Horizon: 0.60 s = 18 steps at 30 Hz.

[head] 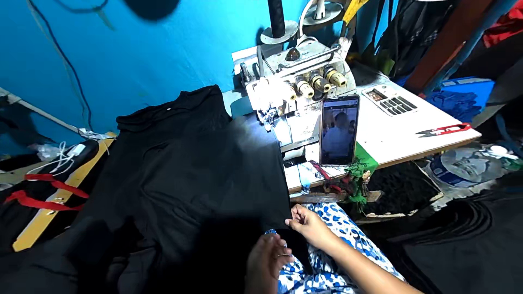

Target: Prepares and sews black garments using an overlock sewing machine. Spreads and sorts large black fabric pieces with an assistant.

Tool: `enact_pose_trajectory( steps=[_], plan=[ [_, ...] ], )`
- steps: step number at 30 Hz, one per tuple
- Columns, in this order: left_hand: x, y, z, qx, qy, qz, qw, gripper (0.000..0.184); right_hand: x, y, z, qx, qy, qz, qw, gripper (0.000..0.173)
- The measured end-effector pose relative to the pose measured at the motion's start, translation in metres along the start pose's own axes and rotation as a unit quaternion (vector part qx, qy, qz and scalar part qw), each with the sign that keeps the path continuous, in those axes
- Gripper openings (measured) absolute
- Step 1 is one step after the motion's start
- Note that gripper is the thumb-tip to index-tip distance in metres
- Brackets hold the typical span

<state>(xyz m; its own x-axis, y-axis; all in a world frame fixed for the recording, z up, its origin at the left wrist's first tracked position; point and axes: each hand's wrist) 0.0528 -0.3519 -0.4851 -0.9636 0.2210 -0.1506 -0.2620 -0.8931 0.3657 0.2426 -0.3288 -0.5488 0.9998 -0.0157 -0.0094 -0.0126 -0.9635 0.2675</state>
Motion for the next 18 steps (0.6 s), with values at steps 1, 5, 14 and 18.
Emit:
enact_pose_trajectory(
  steps=[1, 5, 14, 18],
  plan=[
    [-0.006, -0.002, -0.02, 0.069, -0.013, 0.027, 0.997, 0.028, 0.002, 0.003, 0.005, 0.0, -0.005, 0.011, 1.0, 0.023],
    [-0.007, 0.001, -0.053, 0.049, -0.155, 0.1, 0.982, 0.036, 0.006, 0.032, 0.009, 0.061, 0.076, 0.141, 0.985, 0.02],
    [0.036, -0.012, 0.008, -0.316, -0.28, 0.294, 0.858, 0.025, 0.014, 0.011, 0.008, 0.029, 0.057, 0.029, 0.998, 0.024],
    [0.026, -0.004, -0.004, -0.222, -0.22, 0.23, 0.922, 0.02, 0.011, -0.025, 0.012, 0.041, 0.065, -0.04, 0.996, 0.046]
  ],
)
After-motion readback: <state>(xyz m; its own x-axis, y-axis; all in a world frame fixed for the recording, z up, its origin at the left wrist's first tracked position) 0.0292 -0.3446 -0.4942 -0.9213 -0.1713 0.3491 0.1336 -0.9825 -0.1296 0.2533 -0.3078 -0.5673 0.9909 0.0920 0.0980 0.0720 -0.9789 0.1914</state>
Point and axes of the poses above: each hand's wrist, its own y-axis away from the middle knuckle, its own x-axis out of the back of the hand, z = x × y, and after that the axes turned 12 degrees about -y, right-handed
